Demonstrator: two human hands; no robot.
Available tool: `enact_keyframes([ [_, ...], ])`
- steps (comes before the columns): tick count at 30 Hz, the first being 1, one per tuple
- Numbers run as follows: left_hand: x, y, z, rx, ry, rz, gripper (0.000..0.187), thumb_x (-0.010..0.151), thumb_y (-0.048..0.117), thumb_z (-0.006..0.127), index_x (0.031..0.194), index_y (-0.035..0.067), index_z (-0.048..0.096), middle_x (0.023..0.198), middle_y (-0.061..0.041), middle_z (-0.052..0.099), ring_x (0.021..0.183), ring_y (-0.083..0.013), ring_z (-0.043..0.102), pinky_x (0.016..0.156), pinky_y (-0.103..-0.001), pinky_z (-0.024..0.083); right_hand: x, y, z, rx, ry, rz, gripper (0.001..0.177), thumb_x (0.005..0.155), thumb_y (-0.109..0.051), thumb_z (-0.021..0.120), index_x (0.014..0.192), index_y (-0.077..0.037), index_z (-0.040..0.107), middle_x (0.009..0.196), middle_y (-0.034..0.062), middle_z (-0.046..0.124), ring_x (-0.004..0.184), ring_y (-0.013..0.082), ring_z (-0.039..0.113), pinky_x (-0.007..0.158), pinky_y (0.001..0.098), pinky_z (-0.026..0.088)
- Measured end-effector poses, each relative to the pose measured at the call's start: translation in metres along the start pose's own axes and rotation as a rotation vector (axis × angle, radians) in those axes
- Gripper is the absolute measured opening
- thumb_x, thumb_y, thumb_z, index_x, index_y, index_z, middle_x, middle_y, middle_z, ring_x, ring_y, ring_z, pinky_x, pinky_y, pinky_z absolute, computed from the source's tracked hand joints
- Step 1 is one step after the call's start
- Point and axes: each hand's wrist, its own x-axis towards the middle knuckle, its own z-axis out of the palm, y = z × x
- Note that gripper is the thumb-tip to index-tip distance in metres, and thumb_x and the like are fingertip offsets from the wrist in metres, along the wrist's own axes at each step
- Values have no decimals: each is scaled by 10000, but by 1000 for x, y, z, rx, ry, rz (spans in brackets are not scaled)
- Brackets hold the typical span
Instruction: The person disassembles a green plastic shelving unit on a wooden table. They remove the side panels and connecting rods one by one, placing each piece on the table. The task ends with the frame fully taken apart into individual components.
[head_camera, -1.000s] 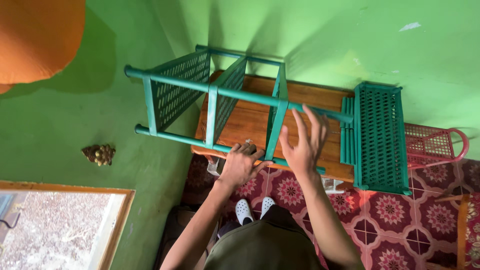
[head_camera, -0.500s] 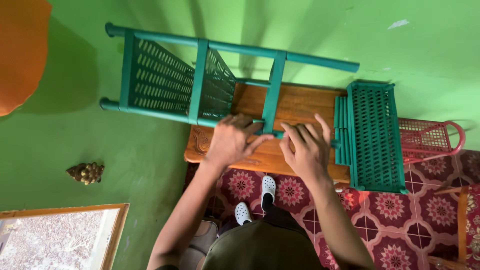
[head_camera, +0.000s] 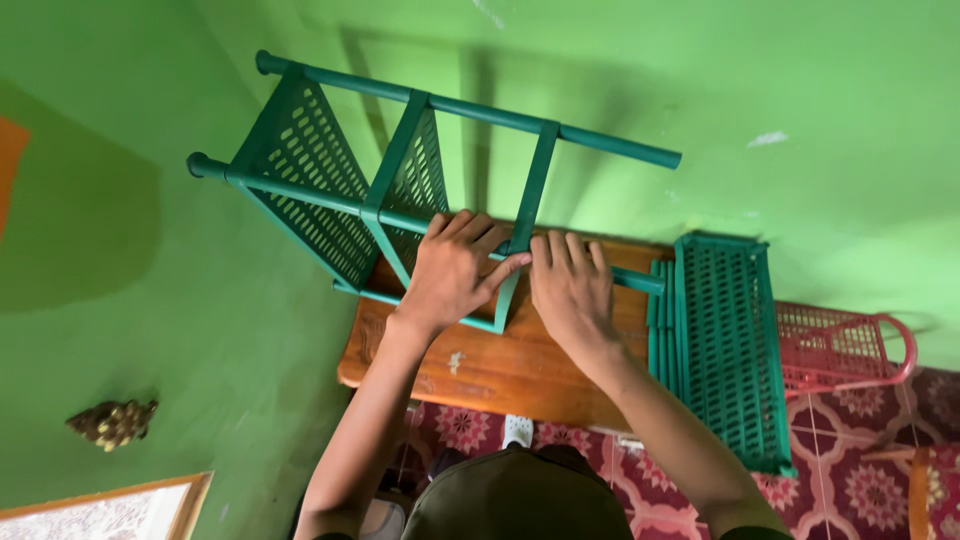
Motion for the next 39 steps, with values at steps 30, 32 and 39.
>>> enact_keyframes([
  [30,29,-1,40,90,99,-167,452,844,569,797,806,123,730,826,-22,701,795,-206,609,753,-376,394,49,66,27,412,-817,89,150,896,-182,680,899,-57,763,570,79,663,499,227,657,535,391,541],
  [32,28,-1,39,102,137,-159,521,775,622,809,804,109,728,812,-30,693,786,-213,599,755,-372,387,49,73,21,390,-849,138,252,920,-275,683,858,-42,756,603,111,675,556,263,672,573,421,547],
  [39,25,2,48,114,136,-259,564,753,580,898,835,72,666,924,-99,656,879,-293,566,797,-421,386,25,87,11,591,-583,223,329,881,-381,687,950,-72,775,591,127,669,532,296,652,537,447,517],
])
